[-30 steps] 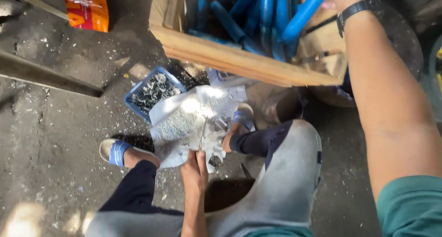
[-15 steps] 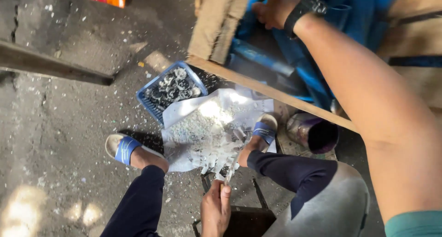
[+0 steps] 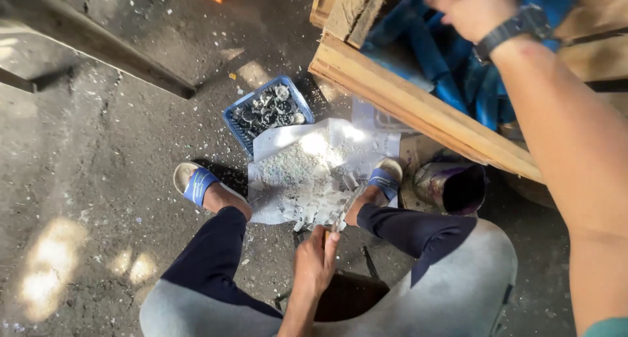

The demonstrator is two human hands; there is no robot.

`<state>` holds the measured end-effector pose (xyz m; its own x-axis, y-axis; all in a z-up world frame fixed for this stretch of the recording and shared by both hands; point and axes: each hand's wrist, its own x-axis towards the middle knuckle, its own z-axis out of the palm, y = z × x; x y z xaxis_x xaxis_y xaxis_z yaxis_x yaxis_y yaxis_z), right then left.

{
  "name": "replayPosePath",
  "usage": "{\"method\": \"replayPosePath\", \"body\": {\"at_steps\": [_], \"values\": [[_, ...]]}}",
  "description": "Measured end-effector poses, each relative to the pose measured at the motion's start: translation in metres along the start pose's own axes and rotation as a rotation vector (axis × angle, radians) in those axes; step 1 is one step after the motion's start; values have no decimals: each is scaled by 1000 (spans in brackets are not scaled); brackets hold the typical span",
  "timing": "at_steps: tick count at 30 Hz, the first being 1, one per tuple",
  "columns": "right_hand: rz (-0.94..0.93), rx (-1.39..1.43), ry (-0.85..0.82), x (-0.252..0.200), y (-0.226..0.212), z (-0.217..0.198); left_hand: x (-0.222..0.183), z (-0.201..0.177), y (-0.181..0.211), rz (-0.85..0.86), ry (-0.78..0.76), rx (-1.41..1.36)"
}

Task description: The person is seated on a stool, using a knife to shave the surface of blue cylindrical candles, removing a thin layer of wax from each before placing them into a wooden crate.

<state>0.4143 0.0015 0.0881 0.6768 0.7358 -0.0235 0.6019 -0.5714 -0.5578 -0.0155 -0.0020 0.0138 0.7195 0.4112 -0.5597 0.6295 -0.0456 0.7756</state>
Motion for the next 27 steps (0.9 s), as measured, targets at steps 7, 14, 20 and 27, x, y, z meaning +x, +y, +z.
{"method": "replayPosePath", "body": {"at_steps": [7,14,20,27], "values": [[-215,171,385,-124,-38,-112,-28,-2,9,23,27,33],[109,1122,663,-272,-131,-2,-59,0,-6,407,227,71],[683,1498,397,-376,-98,131,-80,28,-31,578,140,272],[615,740,-100,-422,-90,130,-89,72,-23,529,-60,390]]}}
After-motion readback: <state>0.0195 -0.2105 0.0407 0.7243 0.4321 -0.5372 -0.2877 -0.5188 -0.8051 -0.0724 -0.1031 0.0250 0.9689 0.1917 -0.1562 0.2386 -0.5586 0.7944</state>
